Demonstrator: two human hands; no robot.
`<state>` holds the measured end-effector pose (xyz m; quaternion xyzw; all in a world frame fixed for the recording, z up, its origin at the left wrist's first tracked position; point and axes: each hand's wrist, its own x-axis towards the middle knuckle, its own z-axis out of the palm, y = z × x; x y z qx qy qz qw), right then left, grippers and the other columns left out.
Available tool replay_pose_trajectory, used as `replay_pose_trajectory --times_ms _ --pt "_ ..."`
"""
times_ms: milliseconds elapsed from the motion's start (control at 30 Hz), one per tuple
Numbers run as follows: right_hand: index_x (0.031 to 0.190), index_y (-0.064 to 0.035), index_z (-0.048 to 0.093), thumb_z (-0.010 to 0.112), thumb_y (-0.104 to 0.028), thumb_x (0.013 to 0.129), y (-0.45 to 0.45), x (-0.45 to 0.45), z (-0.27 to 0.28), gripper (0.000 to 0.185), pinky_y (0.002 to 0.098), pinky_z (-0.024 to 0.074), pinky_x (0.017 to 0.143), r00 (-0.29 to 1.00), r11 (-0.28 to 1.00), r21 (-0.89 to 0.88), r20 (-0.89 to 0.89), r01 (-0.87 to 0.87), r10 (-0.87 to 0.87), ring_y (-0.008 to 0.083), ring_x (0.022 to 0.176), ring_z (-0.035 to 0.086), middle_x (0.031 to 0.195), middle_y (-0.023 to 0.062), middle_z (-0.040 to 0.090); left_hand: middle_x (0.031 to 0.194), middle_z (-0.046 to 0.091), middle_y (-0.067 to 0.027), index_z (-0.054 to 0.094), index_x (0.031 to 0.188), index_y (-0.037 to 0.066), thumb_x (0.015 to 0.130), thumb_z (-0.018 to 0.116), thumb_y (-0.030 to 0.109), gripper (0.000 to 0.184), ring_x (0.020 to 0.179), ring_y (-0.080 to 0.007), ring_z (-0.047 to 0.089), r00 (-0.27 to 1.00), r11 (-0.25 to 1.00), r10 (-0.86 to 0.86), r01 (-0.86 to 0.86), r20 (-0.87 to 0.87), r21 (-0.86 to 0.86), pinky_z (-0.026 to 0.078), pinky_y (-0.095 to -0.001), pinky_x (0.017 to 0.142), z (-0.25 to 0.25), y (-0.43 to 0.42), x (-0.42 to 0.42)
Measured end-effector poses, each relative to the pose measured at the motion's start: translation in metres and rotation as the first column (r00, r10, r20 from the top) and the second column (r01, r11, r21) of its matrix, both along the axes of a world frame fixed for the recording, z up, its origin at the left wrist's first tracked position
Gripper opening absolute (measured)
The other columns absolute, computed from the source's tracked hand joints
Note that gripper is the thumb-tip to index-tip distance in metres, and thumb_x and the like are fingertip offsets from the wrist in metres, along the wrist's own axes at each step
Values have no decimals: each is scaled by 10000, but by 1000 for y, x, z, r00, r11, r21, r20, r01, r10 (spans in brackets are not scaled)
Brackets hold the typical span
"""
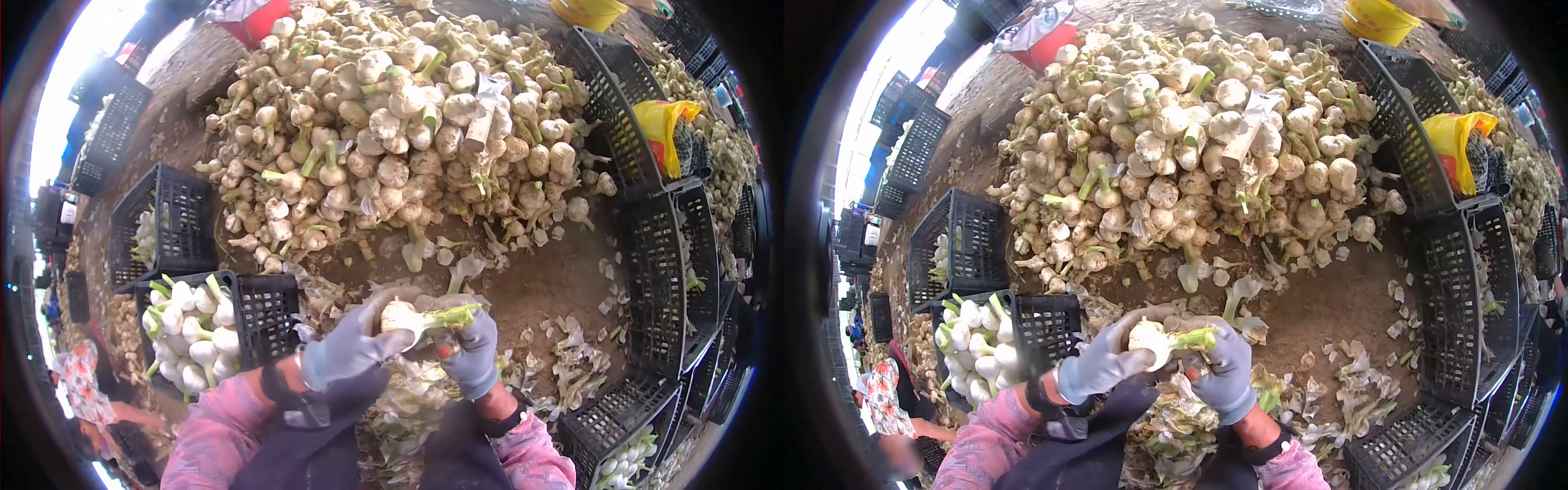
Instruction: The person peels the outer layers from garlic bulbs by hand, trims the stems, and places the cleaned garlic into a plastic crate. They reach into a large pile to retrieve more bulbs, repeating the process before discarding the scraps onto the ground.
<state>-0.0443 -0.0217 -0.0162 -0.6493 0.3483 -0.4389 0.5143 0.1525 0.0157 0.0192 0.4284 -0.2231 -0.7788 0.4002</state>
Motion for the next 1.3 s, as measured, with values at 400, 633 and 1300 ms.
replay_pose_trajectory --times_ms 400,633,1300 --pt "1073 -53 708 755 -137 773 -11 -2 -1 315 318 500 864 998 972 230 47 -44 34 196 956 646 1050 87 688 1192 616 -157 263 1507 24 992 554 180 612 974 -261 681 956 987 -122 146 -268 73 582 -369 785 -6 2 11" --pt "1331 -33 541 682 -50 894 -6 -27 -21 460 244 496 806 969 845 507 66 171 -236 106 917 582 1042 7 592 1356 533 -202 229 1522 55 932 622 150 715 1120 -344 632 862 985 102 -20 -496 169 534 -508 911 -31 16 10" --pt "1130 -2 663 594 -274 980 -5 -27 3 318 233 428 589 810 503 863 329 -49 -486 93 648 532 786 19 608 977 619 -95 627 1032 84 813 675 151 233 989 -328 609 546 354 -101 801 832 -482 477 -443 865 -30 9 3"
